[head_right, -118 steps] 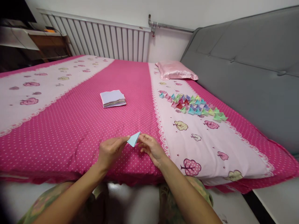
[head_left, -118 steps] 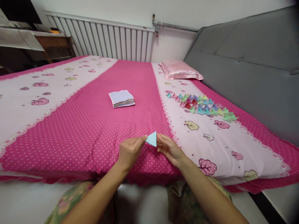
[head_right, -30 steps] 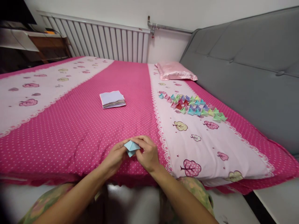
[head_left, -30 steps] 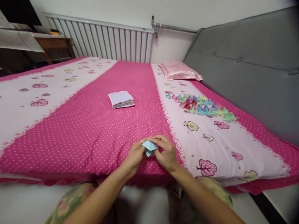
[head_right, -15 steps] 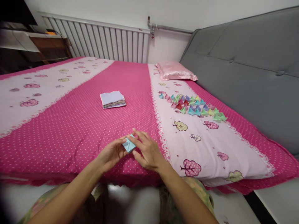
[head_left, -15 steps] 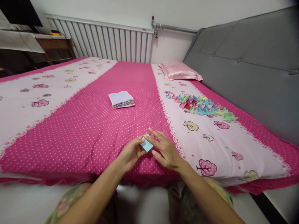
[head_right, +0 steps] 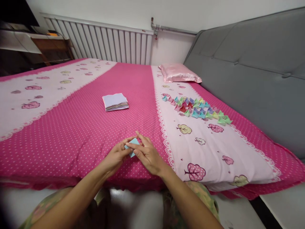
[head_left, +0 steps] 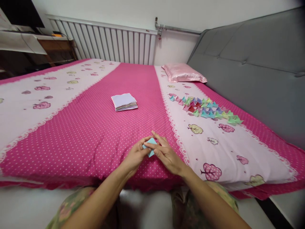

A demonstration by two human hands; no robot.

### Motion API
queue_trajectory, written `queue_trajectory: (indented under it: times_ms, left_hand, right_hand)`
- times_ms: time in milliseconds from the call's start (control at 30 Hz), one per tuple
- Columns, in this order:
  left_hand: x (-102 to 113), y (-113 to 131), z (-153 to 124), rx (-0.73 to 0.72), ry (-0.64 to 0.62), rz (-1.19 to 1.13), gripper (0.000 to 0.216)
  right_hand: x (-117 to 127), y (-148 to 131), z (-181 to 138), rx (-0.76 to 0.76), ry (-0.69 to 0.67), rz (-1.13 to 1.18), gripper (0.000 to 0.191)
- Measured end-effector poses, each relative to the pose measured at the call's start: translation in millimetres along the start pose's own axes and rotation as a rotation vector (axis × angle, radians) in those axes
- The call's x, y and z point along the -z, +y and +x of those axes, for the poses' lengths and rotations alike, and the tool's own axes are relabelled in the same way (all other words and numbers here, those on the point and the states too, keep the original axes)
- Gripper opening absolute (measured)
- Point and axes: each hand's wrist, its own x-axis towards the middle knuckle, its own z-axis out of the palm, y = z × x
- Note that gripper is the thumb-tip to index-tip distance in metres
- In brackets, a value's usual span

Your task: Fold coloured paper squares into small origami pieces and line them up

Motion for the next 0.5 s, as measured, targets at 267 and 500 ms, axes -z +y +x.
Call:
queue_trajectory:
  times_ms: [267, 500]
  left_hand:
    - [-1, -12, 2, 0.014, 0.007, 0.050, 0.035]
    - [-2, -13, 3, 0.012, -0.016, 0.132, 0.027]
  right_hand:
    - [-14, 14, 2, -0.281, 0.245, 0.459, 0.043]
    - [-18, 11, 3, -0.337, 0.422, 0.450, 0.035]
